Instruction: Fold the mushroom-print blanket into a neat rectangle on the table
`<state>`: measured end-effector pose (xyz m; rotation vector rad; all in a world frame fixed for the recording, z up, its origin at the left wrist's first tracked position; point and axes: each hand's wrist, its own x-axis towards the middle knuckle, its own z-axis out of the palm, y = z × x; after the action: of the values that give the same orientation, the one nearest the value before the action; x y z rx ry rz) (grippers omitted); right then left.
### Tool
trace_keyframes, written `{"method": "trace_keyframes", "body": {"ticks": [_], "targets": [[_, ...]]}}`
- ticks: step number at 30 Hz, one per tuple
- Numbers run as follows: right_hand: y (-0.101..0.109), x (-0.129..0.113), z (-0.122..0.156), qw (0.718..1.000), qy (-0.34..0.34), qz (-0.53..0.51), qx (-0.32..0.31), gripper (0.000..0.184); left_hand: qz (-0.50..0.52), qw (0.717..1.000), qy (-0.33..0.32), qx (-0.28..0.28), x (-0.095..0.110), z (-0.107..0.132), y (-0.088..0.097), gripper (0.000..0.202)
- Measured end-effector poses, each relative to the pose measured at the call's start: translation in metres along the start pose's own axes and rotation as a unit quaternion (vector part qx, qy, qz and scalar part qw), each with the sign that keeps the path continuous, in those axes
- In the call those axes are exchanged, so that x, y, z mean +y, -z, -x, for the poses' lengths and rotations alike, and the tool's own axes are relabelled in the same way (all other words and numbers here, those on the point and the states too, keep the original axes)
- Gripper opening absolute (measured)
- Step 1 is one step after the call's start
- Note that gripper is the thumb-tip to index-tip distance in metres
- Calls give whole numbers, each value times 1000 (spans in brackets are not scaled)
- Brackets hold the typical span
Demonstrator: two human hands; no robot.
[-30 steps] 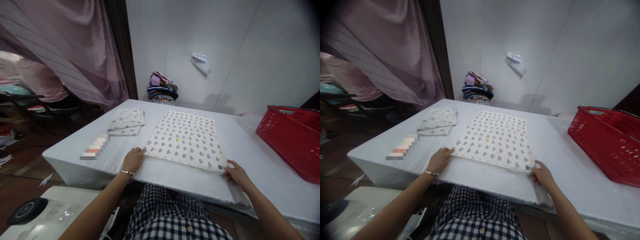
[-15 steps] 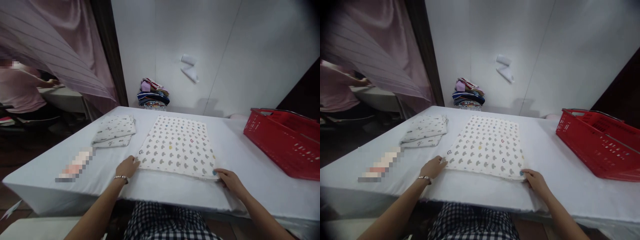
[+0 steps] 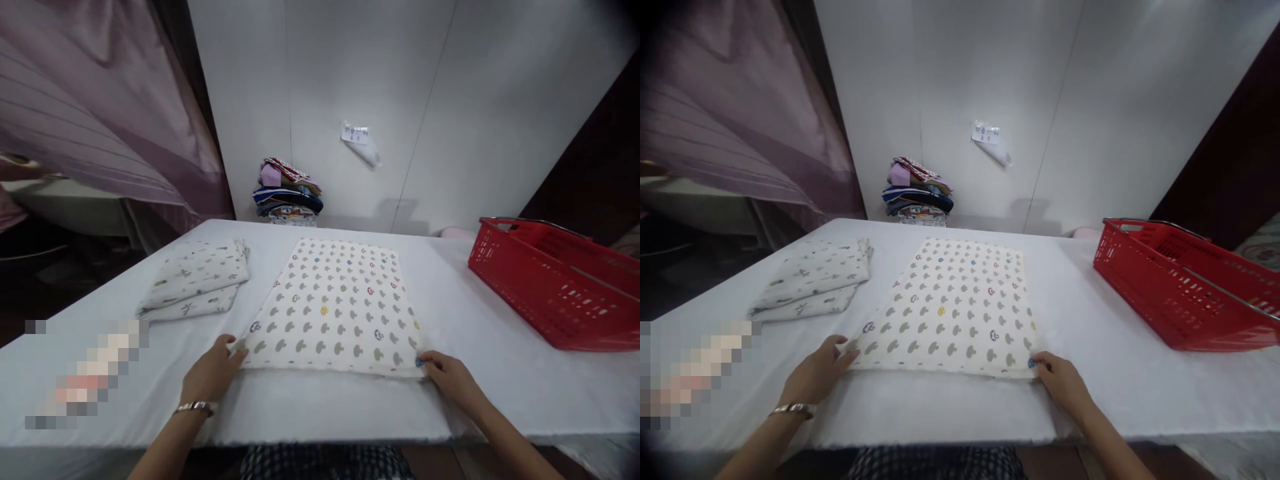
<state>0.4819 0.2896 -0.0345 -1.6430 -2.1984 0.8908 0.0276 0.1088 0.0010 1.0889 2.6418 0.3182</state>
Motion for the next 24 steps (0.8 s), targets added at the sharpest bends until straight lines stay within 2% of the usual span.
{"method": "trace_keyframes", "body": {"ticks": [2, 5, 7, 8, 12, 14, 17, 19, 22, 24], "targets": [[1, -3, 2, 1000, 5, 7, -11, 31, -45, 996, -51, 56, 9, -1, -1, 50], [1, -7, 5, 1000, 9, 17, -15, 30, -84, 969, -188, 134, 31, -2, -9, 48], [0, -9, 5, 1000, 9, 25, -12, 29, -86, 955, -252, 130, 43, -4, -19, 49], [0, -10, 5, 999, 9, 30, -11, 29, -88, 956, -255, 115, 45, -7, -25, 51], [-1, -11, 5, 999, 8, 41, -6, 26, -73, 977, -196, 52, 34, -21, -43, 55], [-1, -12, 6, 999, 5, 36, -5, 25, -47, 980, -184, 56, 25, -27, -44, 53], [0, -11, 6, 1000, 3, 21, -14, 24, -24, 988, -132, 76, 20, -33, -35, 51], [0, -7, 4, 1000, 2, 20, -24, 24, -22, 993, -97, 67, 20, -34, -26, 55], [-1, 0, 0, 999, -5, 10, -41, 22, -11, 999, -40, 5, 20, -33, -18, 56], [-1, 4, -3, 999, -16, -7, -50, 20, 1, 1000, -7, -19, 19, -32, -15, 50]]}}
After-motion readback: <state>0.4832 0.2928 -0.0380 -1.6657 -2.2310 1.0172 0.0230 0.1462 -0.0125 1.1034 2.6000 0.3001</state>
